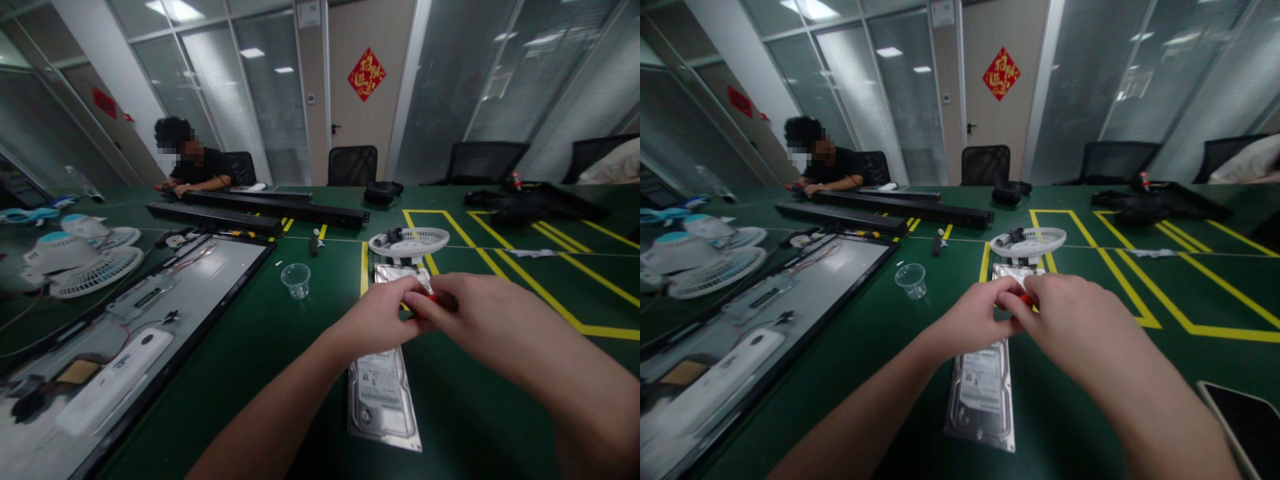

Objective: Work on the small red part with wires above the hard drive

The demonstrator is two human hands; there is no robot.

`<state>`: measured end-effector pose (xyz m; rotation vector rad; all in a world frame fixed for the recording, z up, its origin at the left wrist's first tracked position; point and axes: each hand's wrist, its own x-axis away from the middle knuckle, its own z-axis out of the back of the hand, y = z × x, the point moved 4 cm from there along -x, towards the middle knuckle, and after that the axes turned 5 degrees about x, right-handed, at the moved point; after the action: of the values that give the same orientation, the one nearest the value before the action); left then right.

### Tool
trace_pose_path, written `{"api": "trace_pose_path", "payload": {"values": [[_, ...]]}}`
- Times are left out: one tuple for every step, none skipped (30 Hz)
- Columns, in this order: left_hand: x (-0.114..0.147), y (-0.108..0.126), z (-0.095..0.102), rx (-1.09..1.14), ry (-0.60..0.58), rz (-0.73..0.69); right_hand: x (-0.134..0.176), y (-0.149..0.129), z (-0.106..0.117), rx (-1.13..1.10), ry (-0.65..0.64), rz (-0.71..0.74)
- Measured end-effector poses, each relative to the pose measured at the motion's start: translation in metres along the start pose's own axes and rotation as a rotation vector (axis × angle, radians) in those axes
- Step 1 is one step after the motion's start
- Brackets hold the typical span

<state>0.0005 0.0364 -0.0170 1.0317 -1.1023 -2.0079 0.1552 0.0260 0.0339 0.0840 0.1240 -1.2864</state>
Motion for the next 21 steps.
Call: {"api": "trace_pose_path", "payload": {"values": [[0.0002,-0.0004,0.0001,0.004,0.005,0.011,0.0007,0.0011,0.0009,0.005,0.0,-0.005],[0.0003,-0.0009,0.0001,0.017,0.005,0.024,0.0015,0.0024,0.0022,-0.002,0.01,0.0],[0.0004,-0.0013,0.0,0.036,0.002,0.037,0.0025,0.0038,0.0036,-0.023,0.031,0.019],[0.0005,-0.0017,-0.0004,0.058,-0.006,0.049,0.0034,0.005,0.0051,-0.053,0.059,0.046],[0.0005,-0.002,-0.0008,0.081,-0.014,0.06,0.0042,0.0059,0.0062,-0.089,0.087,0.083],[0.0004,-0.0024,-0.001,0.1,-0.017,0.069,0.0048,0.0063,0.0069,-0.123,0.107,0.124],[0.0003,-0.0029,-0.0011,0.109,-0.013,0.075,0.0051,0.0062,0.007,-0.148,0.12,0.164],[0.0002,-0.0033,-0.001,0.11,-0.007,0.081,0.0052,0.0056,0.0067,-0.165,0.124,0.202],[0.0001,-0.0038,-0.0011,0.107,-0.003,0.084,0.005,0.0049,0.0062,-0.171,0.128,0.231],[-0.0001,-0.004,-0.0012,0.102,-0.001,0.085,0.0045,0.0042,0.0057,-0.169,0.131,0.249],[-0.0002,-0.0041,-0.0013,0.096,-0.002,0.084,0.004,0.0036,0.0053,-0.164,0.134,0.258],[-0.0003,-0.004,-0.0015,0.09,-0.005,0.082,0.0035,0.0032,0.0051,-0.158,0.139,0.257],[-0.0004,-0.0037,-0.0016,0.085,-0.011,0.077,0.0031,0.003,0.0051,-0.153,0.142,0.253],[-0.0005,-0.003,-0.0016,0.081,-0.016,0.07,0.0031,0.003,0.0051,-0.15,0.143,0.246],[-0.0007,-0.0022,-0.0014,0.077,-0.017,0.06,0.0032,0.0032,0.0051,-0.148,0.139,0.239],[-0.0008,-0.0014,-0.0011,0.073,-0.017,0.05,0.0036,0.0033,0.005,-0.147,0.132,0.232],[-0.001,-0.0007,-0.0007,0.069,-0.015,0.04,0.004,0.0036,0.0049,-0.146,0.127,0.223],[-0.0011,-0.0002,-0.0003,0.062,-0.012,0.032,0.0044,0.0038,0.0048,-0.142,0.124,0.213],[-0.0011,0.0001,0.0001,0.054,-0.007,0.026,0.0045,0.0038,0.0048,-0.135,0.124,0.203],[-0.0011,0.0002,0.0006,0.045,-0.001,0.021,0.0044,0.0036,0.0047,-0.125,0.124,0.192],[-0.001,0.0002,0.0009,0.039,0.004,0.016,0.0039,0.0034,0.0046,-0.111,0.123,0.177]]}}
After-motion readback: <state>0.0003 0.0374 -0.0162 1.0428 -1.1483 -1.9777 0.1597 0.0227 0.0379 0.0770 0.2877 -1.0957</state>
